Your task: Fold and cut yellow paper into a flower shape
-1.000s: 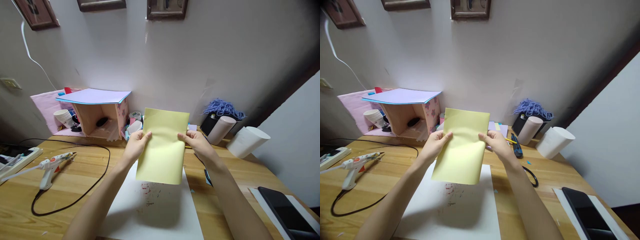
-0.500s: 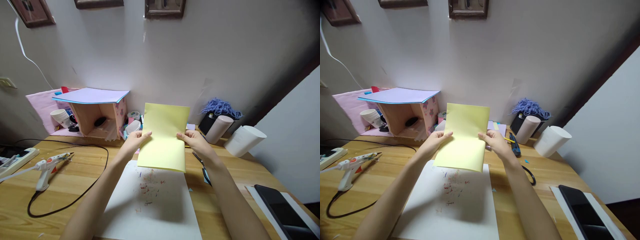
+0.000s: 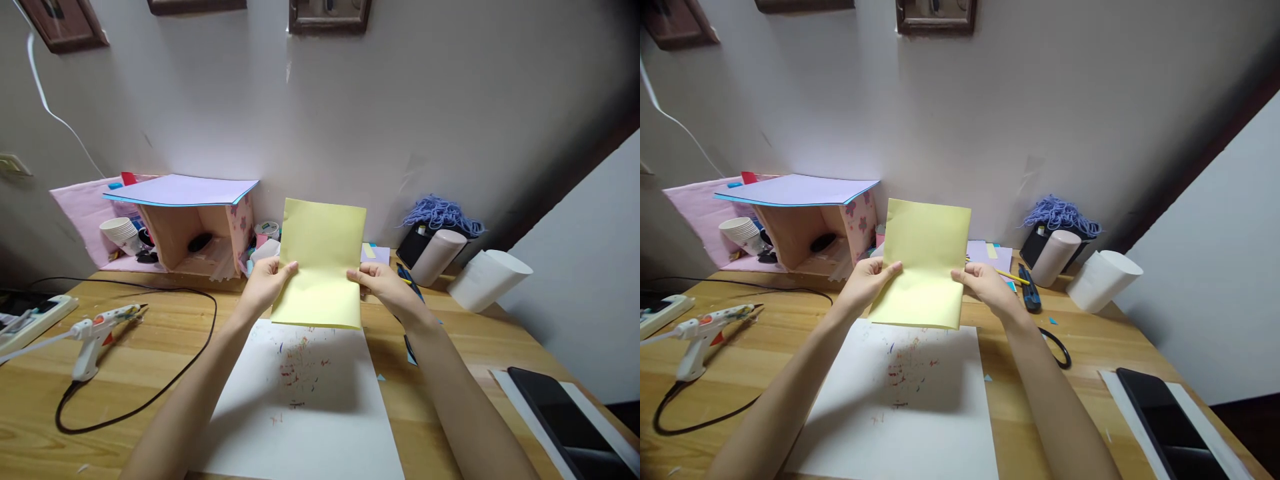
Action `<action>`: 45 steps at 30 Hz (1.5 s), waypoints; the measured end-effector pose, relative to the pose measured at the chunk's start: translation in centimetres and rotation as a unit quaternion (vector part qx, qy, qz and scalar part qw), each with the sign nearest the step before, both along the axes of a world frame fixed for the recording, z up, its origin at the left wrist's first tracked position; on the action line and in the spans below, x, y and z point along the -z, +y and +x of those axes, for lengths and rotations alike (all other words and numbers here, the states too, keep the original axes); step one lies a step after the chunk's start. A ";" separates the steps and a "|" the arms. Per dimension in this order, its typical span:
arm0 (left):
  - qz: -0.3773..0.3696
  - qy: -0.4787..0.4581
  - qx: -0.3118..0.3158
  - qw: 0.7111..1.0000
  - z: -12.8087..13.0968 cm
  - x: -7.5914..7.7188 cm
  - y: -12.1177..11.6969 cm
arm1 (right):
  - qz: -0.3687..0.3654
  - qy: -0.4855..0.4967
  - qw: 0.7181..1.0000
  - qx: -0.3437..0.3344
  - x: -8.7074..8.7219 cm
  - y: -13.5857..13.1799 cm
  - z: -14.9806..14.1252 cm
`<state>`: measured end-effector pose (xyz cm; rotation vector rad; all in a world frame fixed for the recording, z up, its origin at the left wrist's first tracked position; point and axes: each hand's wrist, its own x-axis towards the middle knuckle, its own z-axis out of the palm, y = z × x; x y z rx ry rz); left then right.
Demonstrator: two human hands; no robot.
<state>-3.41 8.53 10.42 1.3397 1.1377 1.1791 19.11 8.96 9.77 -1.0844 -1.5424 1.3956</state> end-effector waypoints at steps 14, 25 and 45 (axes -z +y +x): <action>0.008 -0.017 -0.029 0.999 -0.4 0.5 0.7 | -0.041 -0.028 0.995 -0.085 1.0 0.5 0.3; 0.000 -0.031 -0.026 0.999 -0.9 0.9 1.3 | -0.030 -0.055 0.993 -0.097 0.8 0.2 0.0; 0.019 0.011 0.001 1.000 -0.7 0.8 1.3 | -0.033 -0.064 0.988 -0.136 0.7 0.1 0.2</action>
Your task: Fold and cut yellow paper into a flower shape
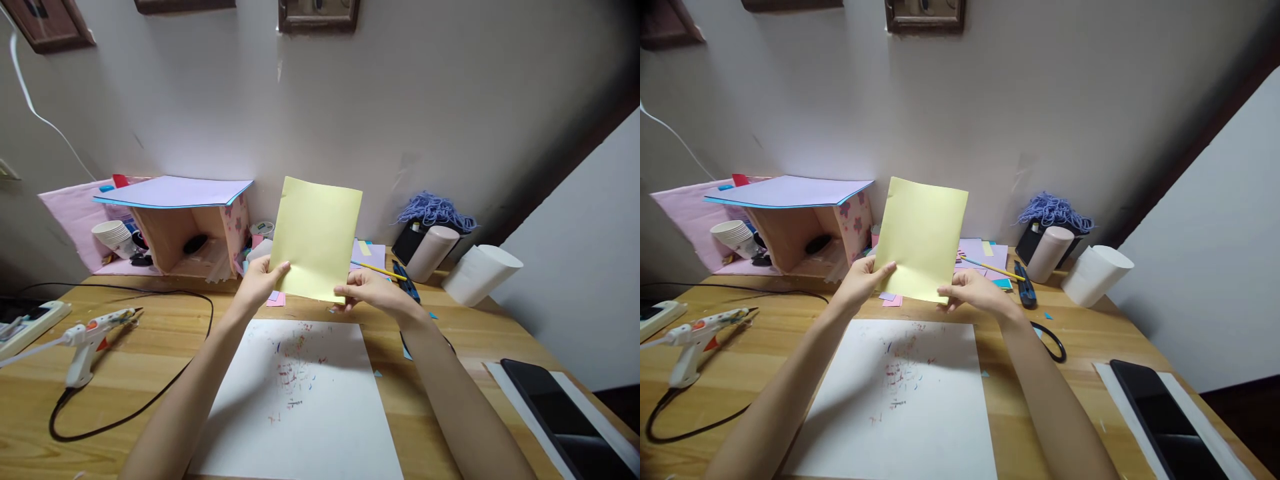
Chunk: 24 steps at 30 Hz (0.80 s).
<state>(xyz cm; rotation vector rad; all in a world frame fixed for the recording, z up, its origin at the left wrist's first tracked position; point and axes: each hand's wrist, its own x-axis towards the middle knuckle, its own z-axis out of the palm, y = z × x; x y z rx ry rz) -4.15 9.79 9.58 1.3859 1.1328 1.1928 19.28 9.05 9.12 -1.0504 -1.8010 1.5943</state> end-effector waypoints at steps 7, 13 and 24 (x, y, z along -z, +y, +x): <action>0.008 0.021 0.000 1.000 0.0 0.1 0.2 | -0.018 -0.018 0.999 -0.035 -0.2 -0.4 -0.4; -0.016 0.071 0.036 0.997 -1.0 -0.8 -0.3 | 0.038 -0.032 0.998 0.040 -0.8 -0.3 0.1; -0.031 -0.168 -0.023 0.985 1.9 1.5 0.7 | 0.041 0.129 0.964 0.229 0.7 0.5 -1.6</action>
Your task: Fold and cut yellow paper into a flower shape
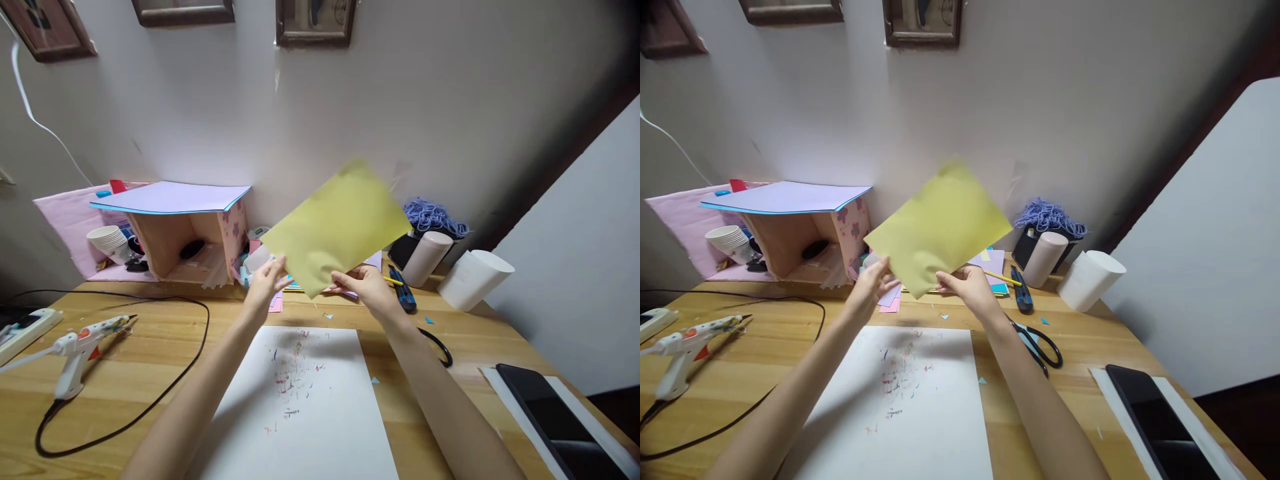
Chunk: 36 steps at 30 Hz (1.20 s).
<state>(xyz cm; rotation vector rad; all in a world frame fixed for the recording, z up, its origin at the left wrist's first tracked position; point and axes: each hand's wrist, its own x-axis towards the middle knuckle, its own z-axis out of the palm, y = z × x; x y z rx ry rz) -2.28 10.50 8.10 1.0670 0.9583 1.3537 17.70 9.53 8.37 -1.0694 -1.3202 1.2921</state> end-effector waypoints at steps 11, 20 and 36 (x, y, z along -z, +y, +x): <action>0.029 0.145 0.049 0.988 2.0 1.2 -1.3 | 0.064 -0.051 0.997 0.004 1.5 -0.1 -2.4; 0.046 0.186 0.062 0.980 2.0 0.9 -1.5 | 0.085 -0.081 0.993 -0.013 1.9 -0.3 -2.9; 0.012 0.241 0.107 0.965 -1.0 -1.6 -1.1 | 0.097 -0.078 0.982 0.139 -0.2 1.4 3.2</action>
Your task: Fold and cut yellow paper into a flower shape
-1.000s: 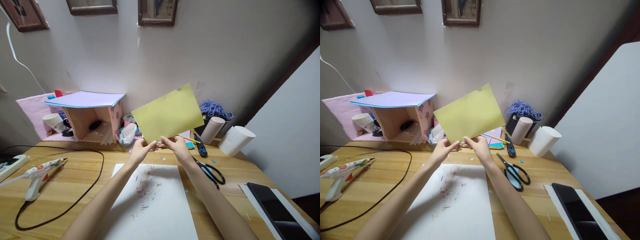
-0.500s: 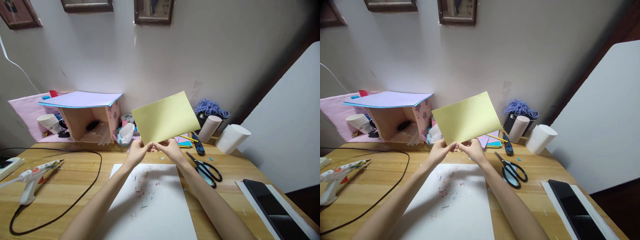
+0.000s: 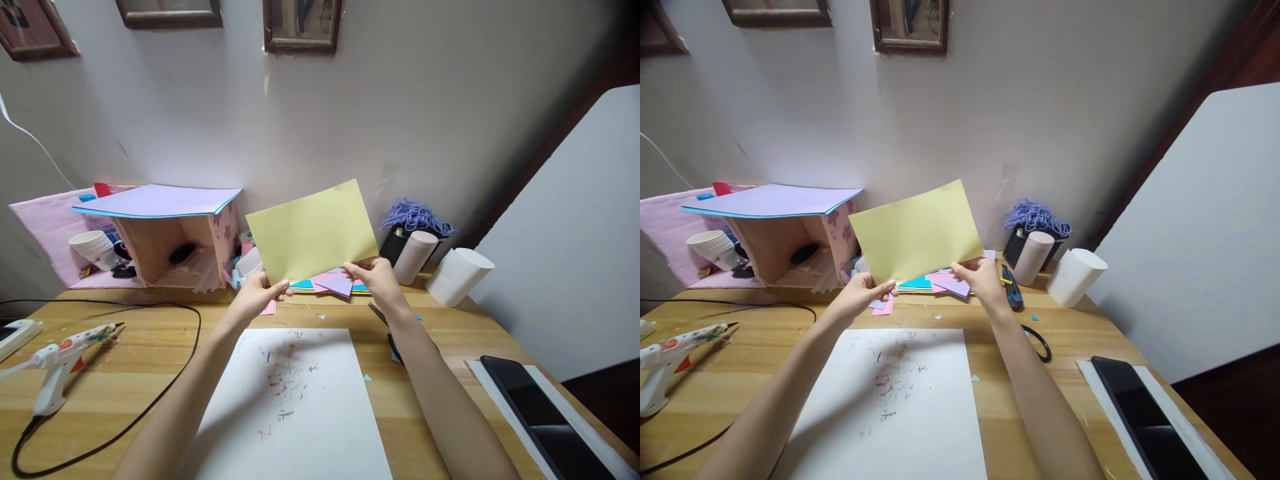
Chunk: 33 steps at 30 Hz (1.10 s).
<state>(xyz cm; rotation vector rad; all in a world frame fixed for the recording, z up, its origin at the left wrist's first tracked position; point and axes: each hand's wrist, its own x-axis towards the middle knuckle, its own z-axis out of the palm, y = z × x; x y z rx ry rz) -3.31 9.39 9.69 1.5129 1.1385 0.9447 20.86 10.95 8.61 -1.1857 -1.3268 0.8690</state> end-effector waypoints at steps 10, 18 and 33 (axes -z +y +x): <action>0.004 0.046 0.017 0.999 -2.6 -0.8 0.6 | 0.036 0.029 0.995 0.083 -1.0 0.3 4.7; -0.059 0.090 0.179 0.978 -3.4 0.1 1.3 | -0.151 -0.006 0.982 -0.109 0.3 1.0 4.0; -0.071 -0.079 0.006 0.994 -1.3 2.5 2.4 | -0.028 0.002 0.997 -0.066 1.6 1.8 2.3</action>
